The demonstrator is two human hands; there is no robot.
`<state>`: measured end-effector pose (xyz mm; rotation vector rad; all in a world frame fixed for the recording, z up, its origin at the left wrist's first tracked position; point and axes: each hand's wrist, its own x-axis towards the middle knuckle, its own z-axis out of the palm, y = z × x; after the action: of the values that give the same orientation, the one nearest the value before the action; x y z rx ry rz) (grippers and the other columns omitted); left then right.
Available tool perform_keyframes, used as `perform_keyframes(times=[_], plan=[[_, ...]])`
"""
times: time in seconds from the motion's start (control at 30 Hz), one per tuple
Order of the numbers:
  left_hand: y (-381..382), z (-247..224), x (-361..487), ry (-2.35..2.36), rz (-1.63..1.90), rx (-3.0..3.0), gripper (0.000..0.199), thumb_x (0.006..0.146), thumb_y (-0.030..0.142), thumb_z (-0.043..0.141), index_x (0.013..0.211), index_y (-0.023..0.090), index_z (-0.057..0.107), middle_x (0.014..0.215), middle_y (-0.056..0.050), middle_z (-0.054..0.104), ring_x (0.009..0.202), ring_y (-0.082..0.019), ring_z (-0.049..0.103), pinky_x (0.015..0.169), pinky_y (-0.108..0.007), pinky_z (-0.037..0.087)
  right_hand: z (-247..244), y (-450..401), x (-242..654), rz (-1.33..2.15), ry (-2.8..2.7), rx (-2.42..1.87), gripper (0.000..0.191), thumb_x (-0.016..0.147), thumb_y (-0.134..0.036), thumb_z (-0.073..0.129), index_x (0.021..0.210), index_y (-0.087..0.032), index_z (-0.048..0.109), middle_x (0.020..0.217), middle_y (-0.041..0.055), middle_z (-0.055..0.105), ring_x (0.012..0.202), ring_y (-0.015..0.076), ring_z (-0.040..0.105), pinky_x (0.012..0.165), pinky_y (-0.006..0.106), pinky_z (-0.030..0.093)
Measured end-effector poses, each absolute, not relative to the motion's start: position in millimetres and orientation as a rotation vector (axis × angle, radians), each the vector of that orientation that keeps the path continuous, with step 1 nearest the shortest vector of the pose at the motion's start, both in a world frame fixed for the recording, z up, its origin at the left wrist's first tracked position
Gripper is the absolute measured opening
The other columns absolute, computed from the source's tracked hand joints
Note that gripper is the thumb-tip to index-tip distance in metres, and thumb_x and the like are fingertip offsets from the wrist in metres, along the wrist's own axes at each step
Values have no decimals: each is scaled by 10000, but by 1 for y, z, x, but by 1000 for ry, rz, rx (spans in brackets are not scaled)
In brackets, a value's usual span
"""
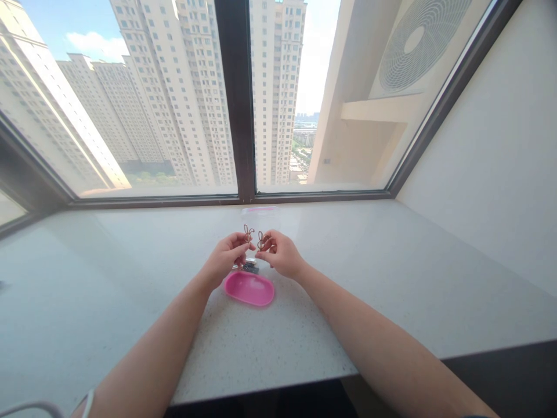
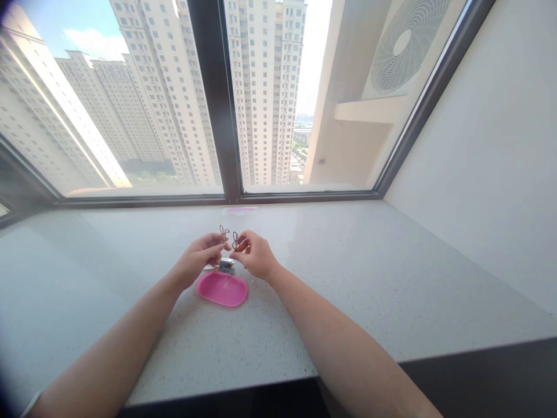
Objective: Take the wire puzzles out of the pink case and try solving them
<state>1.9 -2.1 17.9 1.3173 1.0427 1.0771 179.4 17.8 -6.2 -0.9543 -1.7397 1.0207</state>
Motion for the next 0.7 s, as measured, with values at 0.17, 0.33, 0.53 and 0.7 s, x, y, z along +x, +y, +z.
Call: perform_keyframes(times=[0.17,0.33,0.53,0.7], plan=[[-2,19,2,1063,1082,1337,264,740,303,650,943,166,551,814,-17,653,477,-53,482,482,-202,365,-5,17,180,939,-1775,-955,316,671,-279,713,891,-194,502,717,-22,596,481,73,475,459,196,375],[-3,20,3,1068,1089,1366,234,746,302,646,901,158,547,808,-35,666,474,-54,480,478,-198,344,-3,16,181,894,-1790,-962,327,695,-271,696,956,-190,517,723,-25,586,465,61,448,467,194,357],[-5,22,3,1075,1095,1363,207,725,273,666,849,154,550,739,-16,654,460,-45,444,478,-194,331,1,12,181,886,-1796,-950,317,712,-272,687,973,-187,529,729,-23,587,472,60,439,476,195,357],[-5,24,3,1089,1085,1358,197,717,261,660,849,150,566,727,-25,666,469,-59,459,490,-207,345,1,11,180,853,-1819,-953,284,714,-269,691,941,-177,546,718,-15,599,519,78,470,521,210,378]])
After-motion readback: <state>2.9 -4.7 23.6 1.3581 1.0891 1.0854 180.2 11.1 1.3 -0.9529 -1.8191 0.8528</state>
